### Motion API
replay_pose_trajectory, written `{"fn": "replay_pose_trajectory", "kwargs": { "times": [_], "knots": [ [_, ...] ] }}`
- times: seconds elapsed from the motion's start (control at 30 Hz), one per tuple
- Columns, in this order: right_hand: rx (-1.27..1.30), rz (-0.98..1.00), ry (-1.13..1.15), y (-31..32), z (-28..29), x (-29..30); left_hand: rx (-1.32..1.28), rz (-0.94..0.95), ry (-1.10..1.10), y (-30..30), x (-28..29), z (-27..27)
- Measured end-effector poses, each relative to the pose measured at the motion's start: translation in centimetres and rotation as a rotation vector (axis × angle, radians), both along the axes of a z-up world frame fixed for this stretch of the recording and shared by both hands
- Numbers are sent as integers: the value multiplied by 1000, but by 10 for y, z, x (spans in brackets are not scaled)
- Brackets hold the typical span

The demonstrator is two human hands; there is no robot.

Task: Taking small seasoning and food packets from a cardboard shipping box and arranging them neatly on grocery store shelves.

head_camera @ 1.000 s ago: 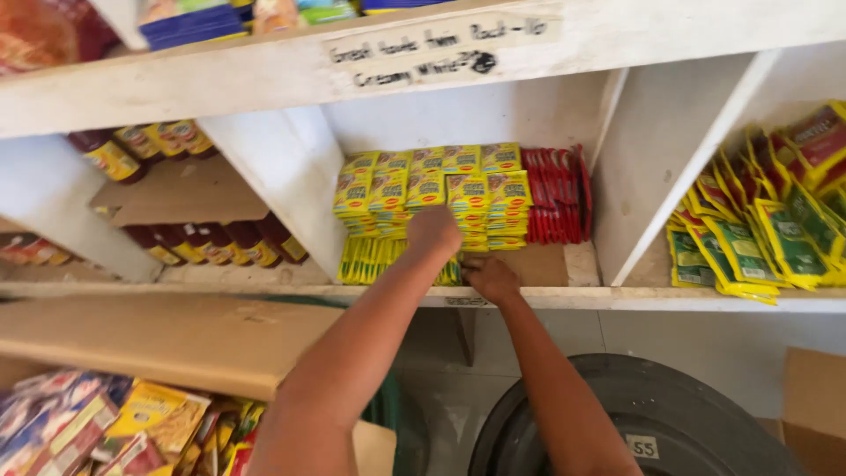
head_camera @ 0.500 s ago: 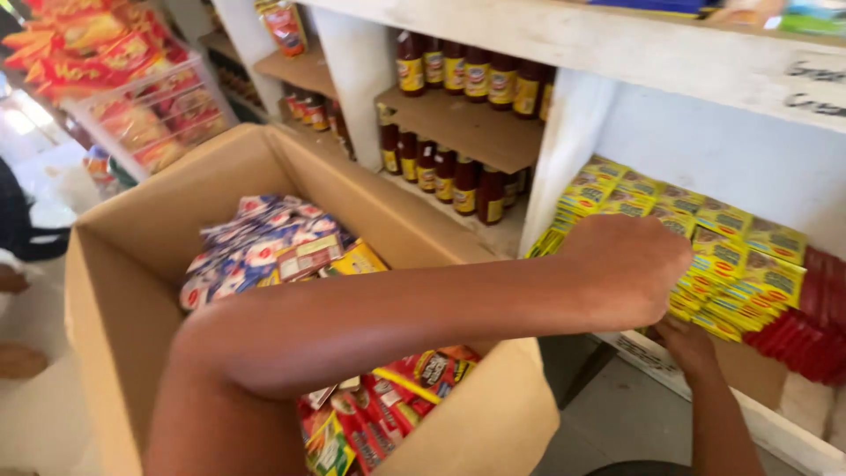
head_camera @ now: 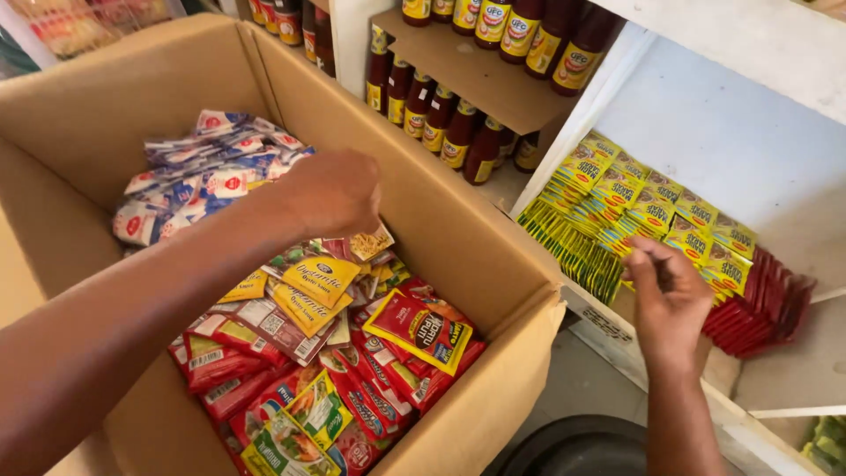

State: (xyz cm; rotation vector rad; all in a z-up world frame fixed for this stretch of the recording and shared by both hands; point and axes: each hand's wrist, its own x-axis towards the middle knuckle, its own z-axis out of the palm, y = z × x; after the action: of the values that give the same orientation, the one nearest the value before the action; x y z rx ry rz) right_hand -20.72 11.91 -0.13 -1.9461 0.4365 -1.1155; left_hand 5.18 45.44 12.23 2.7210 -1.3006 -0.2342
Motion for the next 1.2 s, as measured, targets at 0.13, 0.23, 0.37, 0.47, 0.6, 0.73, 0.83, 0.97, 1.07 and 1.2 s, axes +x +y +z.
{"fn": "replay_pose_trajectory", "kwargs": {
  "times": [0.13, 0.23, 0.37, 0.47, 0.6, 0.73, 0.83, 0.97, 1.07, 1.2],
  "knots": [
    [-280, 156, 77, 118, 69, -3, 179, -27, 162, 13, 4, -41],
    [-397, 343, 108, 169, 81, 1, 255, -185, 255, 6, -15, -60],
    [-485, 420, 148, 190, 65, 9, 150, -257, 209, -10, -25, -109],
    [-406, 272, 284, 191, 44, 7, 18, -299, 116, -10, -29, -113],
    [-257, 256, 83, 185, 18, 3, 386, -506, 512, -6, -34, -96],
    [-215, 275, 81, 184, 19, -1, 701, -586, 569, -4, -54, -100],
    [-210, 284, 61, 183, 17, 1, 1005, -566, 262, 6, -76, -96],
    [-166, 262, 26, 187, 16, 0, 706, -728, 72, 30, -71, -142],
    [-173, 229, 55, 167, 15, -4, 243, -903, -204, 42, -74, -166],
    [-380, 535, 367, 101, 14, -6, 704, -967, -43, 25, -100, -166]
  ]
}}
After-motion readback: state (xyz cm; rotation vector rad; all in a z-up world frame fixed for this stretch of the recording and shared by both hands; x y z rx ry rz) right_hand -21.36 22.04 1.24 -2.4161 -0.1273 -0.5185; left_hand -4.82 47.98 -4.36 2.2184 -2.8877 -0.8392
